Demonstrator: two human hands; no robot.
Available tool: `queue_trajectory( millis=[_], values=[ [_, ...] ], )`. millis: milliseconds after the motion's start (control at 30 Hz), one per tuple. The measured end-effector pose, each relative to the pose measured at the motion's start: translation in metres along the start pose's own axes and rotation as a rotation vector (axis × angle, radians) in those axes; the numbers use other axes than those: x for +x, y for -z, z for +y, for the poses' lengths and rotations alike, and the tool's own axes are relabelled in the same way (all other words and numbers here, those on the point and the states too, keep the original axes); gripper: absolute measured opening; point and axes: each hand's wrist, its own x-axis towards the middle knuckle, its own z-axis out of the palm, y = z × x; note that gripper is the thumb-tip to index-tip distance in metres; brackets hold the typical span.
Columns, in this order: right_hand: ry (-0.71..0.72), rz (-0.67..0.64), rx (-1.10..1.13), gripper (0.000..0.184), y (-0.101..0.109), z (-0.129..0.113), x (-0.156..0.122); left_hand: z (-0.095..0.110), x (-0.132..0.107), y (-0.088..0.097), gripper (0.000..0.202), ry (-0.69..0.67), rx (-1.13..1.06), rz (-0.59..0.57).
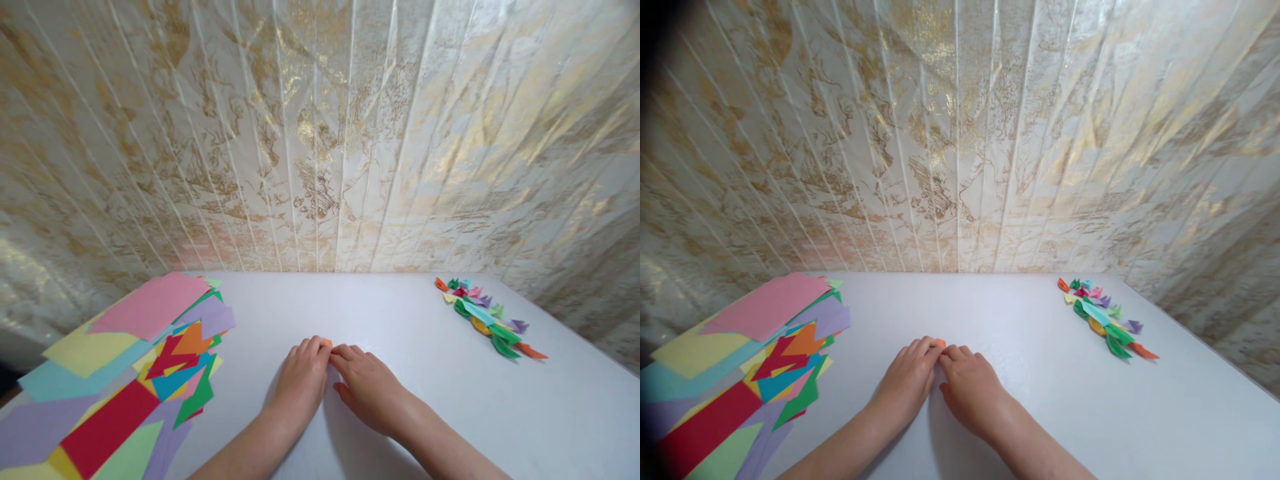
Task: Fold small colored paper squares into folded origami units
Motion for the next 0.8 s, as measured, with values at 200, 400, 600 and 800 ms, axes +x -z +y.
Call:
queue_trajectory(
  millis=[200, 400, 600, 800],
  values=[
    [-0.008, -0.016, -0.109, 0.041, -0.005, -0.006, 0.003, 0.002, 0.000, 0.001, 0.036, 0.007, 0.006, 0.005],
    [-0.001, -0.011, -0.199, 0.029, -0.012, -0.010, 0.003, 0.004, -0.001, 0.001, 0.034, 0.016, 0.021, -0.007],
    [0.013, -0.040, -0.239, 0.030, -0.014, -0.020, -0.002, 0.005, -0.001, -0.004, 0.036, 0.003, 0.081, 0.000],
    [0.000, -0.078, -0.241, 0.028, -0.008, -0.021, -0.002, 0.007, -0.005, -0.010, 0.041, -0.031, 0.148, 0.019]
  ],
)
